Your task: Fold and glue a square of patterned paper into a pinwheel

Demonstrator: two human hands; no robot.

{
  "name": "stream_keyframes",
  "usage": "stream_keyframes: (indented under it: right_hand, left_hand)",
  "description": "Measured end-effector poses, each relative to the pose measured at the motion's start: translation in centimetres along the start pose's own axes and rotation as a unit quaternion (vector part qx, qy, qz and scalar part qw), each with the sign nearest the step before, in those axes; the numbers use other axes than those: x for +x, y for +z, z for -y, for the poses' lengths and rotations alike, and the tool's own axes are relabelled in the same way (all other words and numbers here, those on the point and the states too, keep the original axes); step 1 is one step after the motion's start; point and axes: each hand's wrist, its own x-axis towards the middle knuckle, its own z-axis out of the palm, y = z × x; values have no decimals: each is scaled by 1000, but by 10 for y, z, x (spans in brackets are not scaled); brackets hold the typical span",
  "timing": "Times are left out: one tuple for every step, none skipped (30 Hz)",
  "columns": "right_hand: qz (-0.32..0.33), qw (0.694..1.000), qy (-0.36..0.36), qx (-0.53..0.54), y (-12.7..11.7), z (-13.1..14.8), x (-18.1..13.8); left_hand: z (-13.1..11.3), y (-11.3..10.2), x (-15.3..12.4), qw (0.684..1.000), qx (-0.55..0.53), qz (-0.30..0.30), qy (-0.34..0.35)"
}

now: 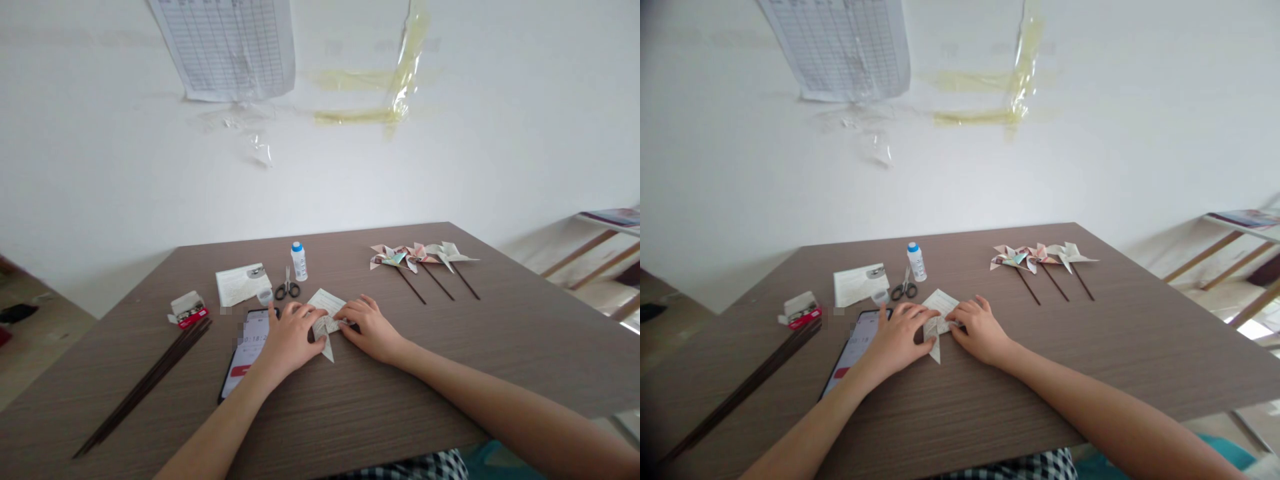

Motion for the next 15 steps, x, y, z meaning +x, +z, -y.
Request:
stream_keyframes:
  right_hand:
    - [2, 1000, 1, 1, 0, 0, 0]
    - [4, 1000, 2, 2, 0, 1, 0]
    - [5, 1000, 4, 3, 0, 1, 0]
    - [6, 1000, 6, 5, -1, 1, 0]
    - [7, 1000, 7, 7, 0, 1, 0]
    - [7, 1000, 8, 8, 0, 1, 0]
    - [7, 1000, 8, 9, 0, 0, 0]
    - [7, 1000, 7, 10, 0, 0, 0]
    - [7, 1000, 5, 10, 0, 0, -1]
    - [6, 1000, 3, 9, 0, -1, -1]
    - [6, 1000, 1, 9, 0, -1, -1]
    - [5, 1000, -1, 8, 0, -2, -1]
    - [2, 1000, -2, 6, 0, -2, -1]
    - [-1, 1000, -3, 5, 0, -3, -2]
    - [-5, 1000, -4, 3, 1, -3, -2]
  left_hand:
    - [0, 0, 0, 1000, -1, 0, -1]
    - [0, 0, 0, 1000, -1, 1, -1]
    - [0, 0, 0, 1000, -2, 3, -1]
    - [0, 0, 0, 1000, -2, 4, -1]
    - [-1, -1, 1, 1000, -2, 6, -1]
    - [-1, -1, 1, 1000, -2, 7, -2]
    - [-1, -1, 1, 1000, -2, 8, -2]
    - [-2, -1, 1, 1000, -3, 9, -2]
    - [-2, -2, 1, 1000, -4, 8, -3]
    - [-2, -2, 1, 1000, -5, 8, -3]
    - [-2, -2, 1, 1000, -6, 8, -4]
    - [-2, -2, 1, 1000, -7, 7, -4]
    - [-2, -1, 1, 1000, -9, 7, -3]
    - [-2, -1, 1, 1000, -11, 7, -3]
    - [-2, -1, 1, 1000, -13, 7, -2]
